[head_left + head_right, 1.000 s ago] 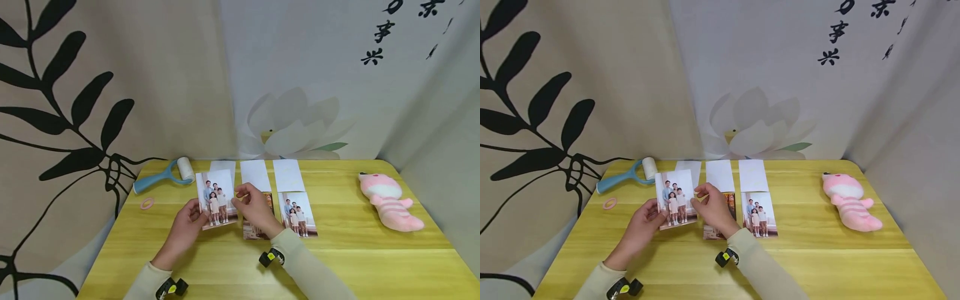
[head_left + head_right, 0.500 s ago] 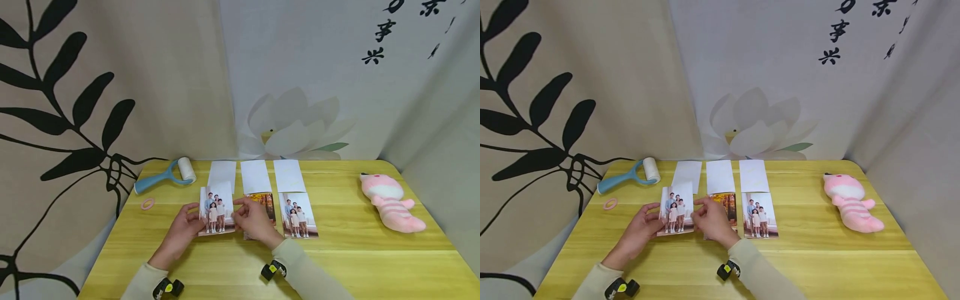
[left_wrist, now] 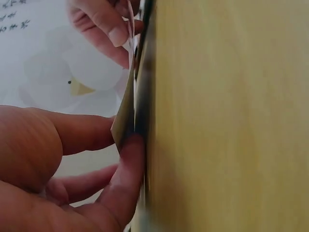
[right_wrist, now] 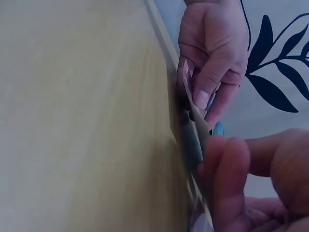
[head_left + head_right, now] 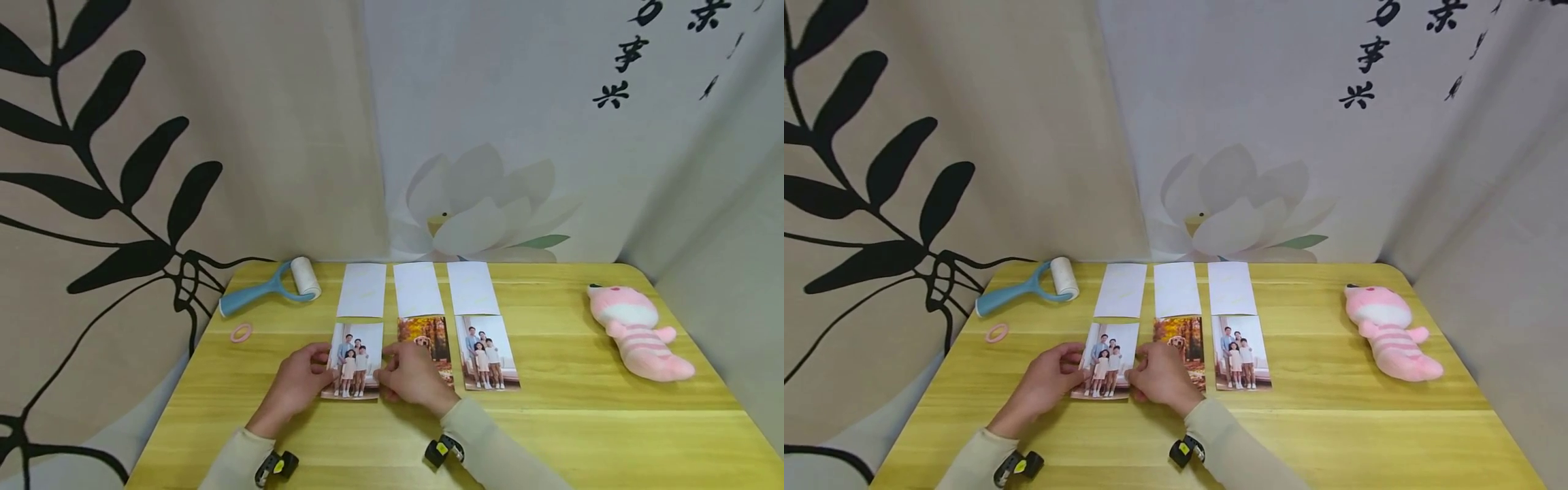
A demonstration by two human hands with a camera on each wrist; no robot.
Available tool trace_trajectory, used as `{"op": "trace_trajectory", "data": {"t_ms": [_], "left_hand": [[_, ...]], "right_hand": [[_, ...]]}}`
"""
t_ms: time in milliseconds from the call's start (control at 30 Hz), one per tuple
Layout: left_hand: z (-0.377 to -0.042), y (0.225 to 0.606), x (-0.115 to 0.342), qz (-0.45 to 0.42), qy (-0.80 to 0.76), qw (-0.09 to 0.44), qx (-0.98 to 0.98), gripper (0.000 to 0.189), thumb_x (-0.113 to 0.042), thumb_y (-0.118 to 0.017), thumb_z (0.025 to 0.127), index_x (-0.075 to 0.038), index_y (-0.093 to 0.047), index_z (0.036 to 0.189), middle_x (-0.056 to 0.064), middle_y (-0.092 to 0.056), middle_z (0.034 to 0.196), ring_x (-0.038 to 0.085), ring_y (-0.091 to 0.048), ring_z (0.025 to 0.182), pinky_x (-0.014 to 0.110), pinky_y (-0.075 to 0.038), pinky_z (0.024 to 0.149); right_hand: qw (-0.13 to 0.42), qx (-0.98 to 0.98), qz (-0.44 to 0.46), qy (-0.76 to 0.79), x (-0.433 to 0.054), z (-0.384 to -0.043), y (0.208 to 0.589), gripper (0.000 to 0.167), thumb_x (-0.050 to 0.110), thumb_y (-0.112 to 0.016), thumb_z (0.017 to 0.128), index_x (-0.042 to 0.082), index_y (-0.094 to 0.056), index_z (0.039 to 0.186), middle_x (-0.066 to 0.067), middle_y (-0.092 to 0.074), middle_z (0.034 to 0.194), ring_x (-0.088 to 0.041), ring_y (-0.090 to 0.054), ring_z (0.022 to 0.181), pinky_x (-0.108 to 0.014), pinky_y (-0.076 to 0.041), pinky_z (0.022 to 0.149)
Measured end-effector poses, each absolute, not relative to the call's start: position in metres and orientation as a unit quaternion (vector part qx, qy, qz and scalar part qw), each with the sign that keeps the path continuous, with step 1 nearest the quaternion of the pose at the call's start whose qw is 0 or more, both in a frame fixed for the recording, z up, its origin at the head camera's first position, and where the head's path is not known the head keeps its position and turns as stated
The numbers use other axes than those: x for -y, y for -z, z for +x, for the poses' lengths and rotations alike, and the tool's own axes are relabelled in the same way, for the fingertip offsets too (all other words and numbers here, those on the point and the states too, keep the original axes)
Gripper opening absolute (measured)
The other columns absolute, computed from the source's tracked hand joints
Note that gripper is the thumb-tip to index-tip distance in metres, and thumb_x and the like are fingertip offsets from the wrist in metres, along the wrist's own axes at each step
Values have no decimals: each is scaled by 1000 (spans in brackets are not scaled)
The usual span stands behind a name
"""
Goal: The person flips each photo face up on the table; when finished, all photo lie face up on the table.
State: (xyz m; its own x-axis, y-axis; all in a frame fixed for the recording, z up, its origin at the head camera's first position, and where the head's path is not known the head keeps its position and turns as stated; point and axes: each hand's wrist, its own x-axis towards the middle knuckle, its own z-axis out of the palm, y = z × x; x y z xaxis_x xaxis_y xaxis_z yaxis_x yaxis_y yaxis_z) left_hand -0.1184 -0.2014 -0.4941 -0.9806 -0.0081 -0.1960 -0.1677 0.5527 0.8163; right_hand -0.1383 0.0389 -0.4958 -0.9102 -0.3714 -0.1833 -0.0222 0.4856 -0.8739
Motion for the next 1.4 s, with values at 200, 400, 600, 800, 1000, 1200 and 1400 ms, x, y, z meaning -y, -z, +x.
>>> {"op": "trace_trajectory", "data": {"t_ms": [200,400,600,800,1000,1200,1400], "left_hand": [[-120,492,197,-41,-434,82,-896,55,-9,-76,95,4,-59,145,14,-71,122,22,-71,103,42,-61,87],[-122,491,194,-36,-417,83,-905,55,-8,-75,97,5,-57,147,13,-70,123,20,-69,102,44,-59,90],[-123,488,190,-28,-409,76,-909,54,-12,-75,97,5,-58,146,14,-72,124,17,-72,98,46,-60,90],[-125,483,187,-27,-404,59,-913,51,-19,-73,100,2,-61,144,14,-69,125,20,-66,99,41,-56,85],[-133,477,178,-22,-429,41,-902,46,-24,-72,102,-6,-63,143,15,-65,129,23,-62,103,36,-54,80],[-144,476,156,3,-472,37,-881,45,-26,-73,102,-9,-64,142,16,-64,136,24,-65,106,33,-55,76],[-156,475,129,16,-510,47,-859,41,-25,-72,102,-9,-65,139,17,-63,137,25,-67,105,34,-57,72]], "right_hand": [[176,-860,-127,462,-40,-142,496,55,14,-78,96,-10,-59,141,4,-71,65,-13,-67,48,-28,-62,65],[167,-870,-143,440,-41,-144,496,36,17,-76,98,-4,-70,126,0,-68,57,-15,-64,43,-27,-55,55],[175,-873,-141,433,-44,-144,491,48,20,-76,98,-6,-64,137,-4,-68,55,-20,-65,44,-25,-58,67],[169,-866,-140,449,-53,-149,491,52,25,-75,99,-5,-63,140,-3,-70,62,-19,-65,44,-31,-60,62],[116,-878,-161,436,-70,-160,488,37,29,-74,100,4,-72,127,3,-68,74,-10,-58,56,-27,-48,58],[80,-875,-173,445,-94,-172,483,24,21,-73,99,9,-76,119,4,-73,82,-9,-63,64,-28,-51,60],[50,-886,-149,436,-121,-188,481,25,20,-75,98,9,-75,121,6,-73,86,-9,-63,69,-31,-53,67]]}}
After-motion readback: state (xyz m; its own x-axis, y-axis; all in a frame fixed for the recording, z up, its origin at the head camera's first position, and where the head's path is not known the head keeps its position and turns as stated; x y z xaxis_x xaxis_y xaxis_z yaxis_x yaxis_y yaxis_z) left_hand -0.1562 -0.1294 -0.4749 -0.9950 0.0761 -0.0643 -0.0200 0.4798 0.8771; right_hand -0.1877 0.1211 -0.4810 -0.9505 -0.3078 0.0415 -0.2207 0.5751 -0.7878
